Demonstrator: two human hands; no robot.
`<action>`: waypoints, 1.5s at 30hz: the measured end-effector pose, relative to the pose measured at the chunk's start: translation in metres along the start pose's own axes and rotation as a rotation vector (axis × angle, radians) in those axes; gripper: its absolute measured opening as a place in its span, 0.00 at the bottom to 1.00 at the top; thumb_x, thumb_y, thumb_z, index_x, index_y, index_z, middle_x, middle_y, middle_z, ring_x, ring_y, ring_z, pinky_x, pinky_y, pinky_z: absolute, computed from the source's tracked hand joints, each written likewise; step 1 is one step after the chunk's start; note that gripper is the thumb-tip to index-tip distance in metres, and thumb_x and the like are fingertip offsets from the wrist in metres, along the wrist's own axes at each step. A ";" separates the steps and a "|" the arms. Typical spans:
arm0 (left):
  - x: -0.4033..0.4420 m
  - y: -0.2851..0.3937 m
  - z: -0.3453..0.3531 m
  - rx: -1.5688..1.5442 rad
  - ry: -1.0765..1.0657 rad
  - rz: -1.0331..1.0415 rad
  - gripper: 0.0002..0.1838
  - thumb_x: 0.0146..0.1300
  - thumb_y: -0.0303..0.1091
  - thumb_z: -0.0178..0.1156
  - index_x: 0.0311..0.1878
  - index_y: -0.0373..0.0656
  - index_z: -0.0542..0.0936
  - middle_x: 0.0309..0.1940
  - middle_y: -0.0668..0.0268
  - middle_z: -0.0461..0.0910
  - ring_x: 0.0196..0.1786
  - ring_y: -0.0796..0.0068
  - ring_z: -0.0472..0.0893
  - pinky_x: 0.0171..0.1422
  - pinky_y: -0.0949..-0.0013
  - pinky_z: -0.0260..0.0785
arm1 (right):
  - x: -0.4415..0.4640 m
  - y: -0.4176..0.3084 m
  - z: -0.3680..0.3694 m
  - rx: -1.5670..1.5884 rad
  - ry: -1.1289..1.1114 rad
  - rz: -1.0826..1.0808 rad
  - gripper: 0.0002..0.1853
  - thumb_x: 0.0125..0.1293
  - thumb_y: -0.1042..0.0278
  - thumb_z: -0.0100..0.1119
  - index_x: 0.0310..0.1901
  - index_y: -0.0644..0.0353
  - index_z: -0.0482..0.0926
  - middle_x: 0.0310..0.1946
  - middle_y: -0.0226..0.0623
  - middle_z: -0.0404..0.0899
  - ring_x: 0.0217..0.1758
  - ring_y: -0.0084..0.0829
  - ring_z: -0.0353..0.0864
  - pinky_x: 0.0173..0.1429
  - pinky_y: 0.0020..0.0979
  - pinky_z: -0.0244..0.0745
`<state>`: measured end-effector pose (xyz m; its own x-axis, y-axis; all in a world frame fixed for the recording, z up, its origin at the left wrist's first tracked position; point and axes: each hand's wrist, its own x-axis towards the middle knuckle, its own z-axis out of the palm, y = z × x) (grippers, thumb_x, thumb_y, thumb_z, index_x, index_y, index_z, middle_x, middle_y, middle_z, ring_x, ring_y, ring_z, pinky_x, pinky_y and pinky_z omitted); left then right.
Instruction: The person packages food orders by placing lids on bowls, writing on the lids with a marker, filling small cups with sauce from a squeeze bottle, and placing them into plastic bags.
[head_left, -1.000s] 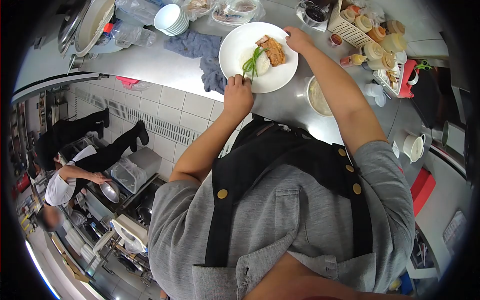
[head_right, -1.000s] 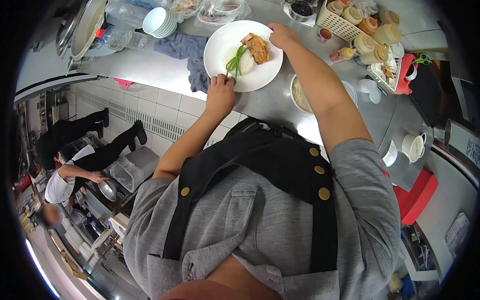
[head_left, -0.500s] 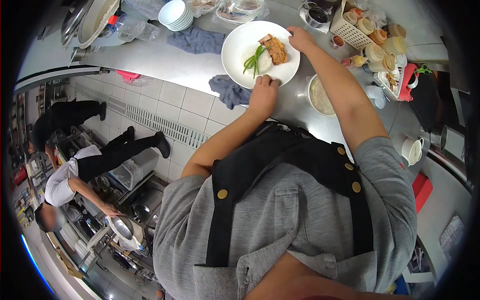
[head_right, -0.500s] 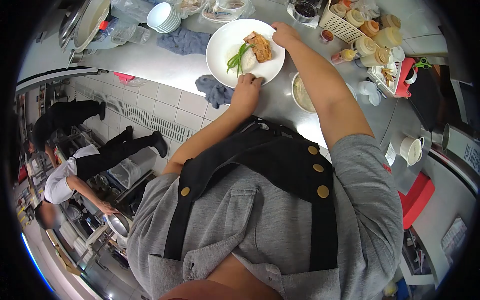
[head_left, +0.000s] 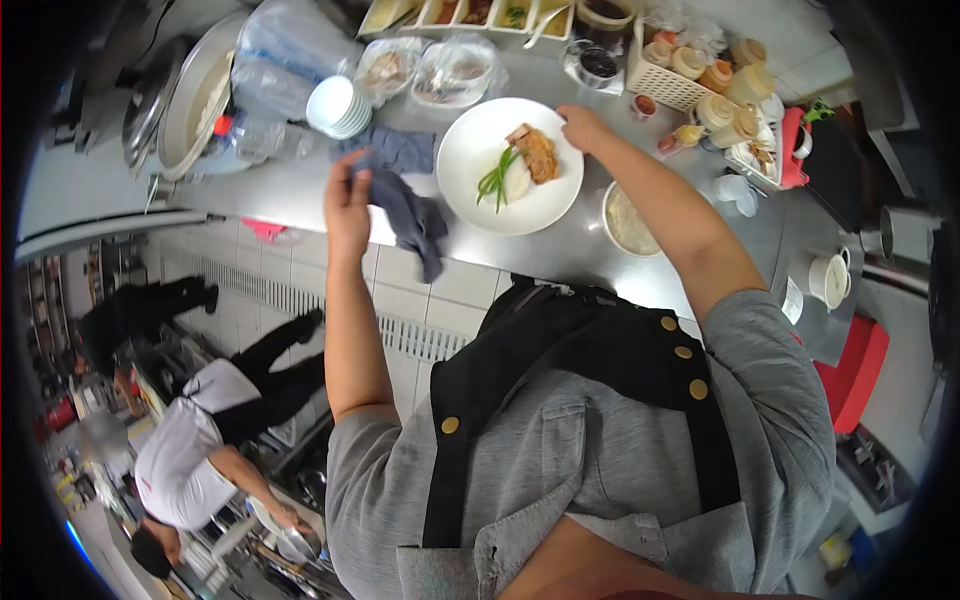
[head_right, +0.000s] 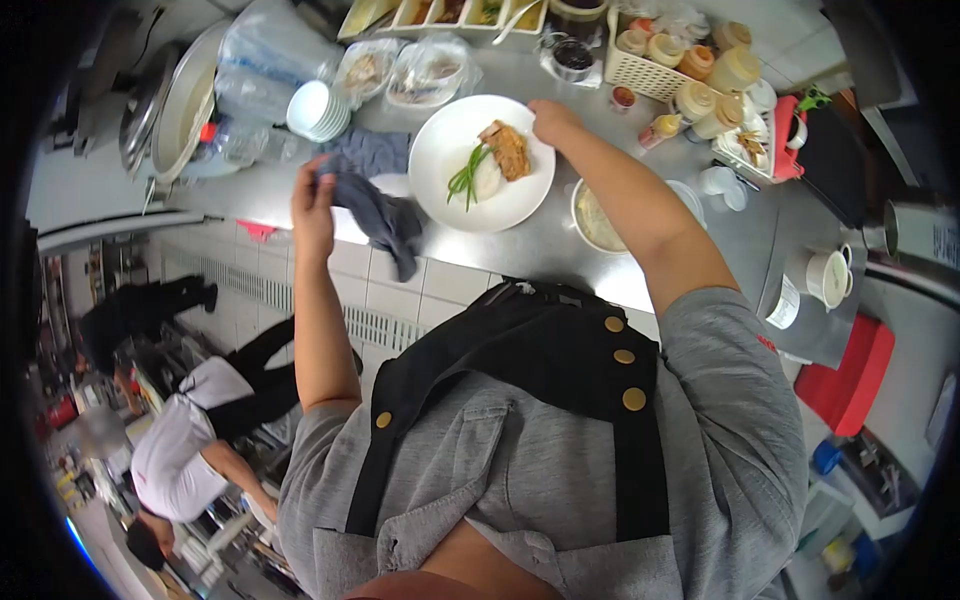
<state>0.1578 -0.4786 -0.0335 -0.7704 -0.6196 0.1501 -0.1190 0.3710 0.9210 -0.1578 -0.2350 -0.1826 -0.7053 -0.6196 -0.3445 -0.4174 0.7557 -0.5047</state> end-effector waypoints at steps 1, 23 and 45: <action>0.010 -0.006 -0.005 -0.031 0.073 0.000 0.13 0.75 0.26 0.53 0.60 0.39 0.76 0.49 0.68 0.79 0.50 0.79 0.75 0.56 0.76 0.68 | 0.005 0.011 0.008 -0.033 0.056 -0.035 0.18 0.65 0.68 0.59 0.58 0.50 0.80 0.51 0.45 0.84 0.55 0.47 0.83 0.60 0.44 0.77; 0.046 -0.061 0.059 0.661 -0.222 0.200 0.22 0.63 0.30 0.63 0.61 0.50 0.80 0.68 0.50 0.70 0.71 0.47 0.67 0.74 0.51 0.58 | -0.137 0.178 -0.214 -0.342 0.560 0.241 0.38 0.40 0.71 0.79 0.58 0.45 0.77 0.58 0.35 0.75 0.64 0.43 0.74 0.61 0.46 0.76; 0.033 0.149 0.135 -0.049 -0.418 0.480 0.47 0.48 0.34 0.80 0.73 0.47 0.68 0.65 0.58 0.76 0.66 0.62 0.77 0.69 0.64 0.68 | -0.200 -0.138 -0.184 0.460 0.423 -0.631 0.46 0.49 0.65 0.80 0.71 0.50 0.66 0.53 0.35 0.78 0.53 0.31 0.80 0.56 0.33 0.78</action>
<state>0.0296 -0.3504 0.0600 -0.9116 -0.0662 0.4057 0.3210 0.5020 0.8031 -0.0648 -0.1761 0.1017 -0.6121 -0.6930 0.3808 -0.5927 0.0834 -0.8011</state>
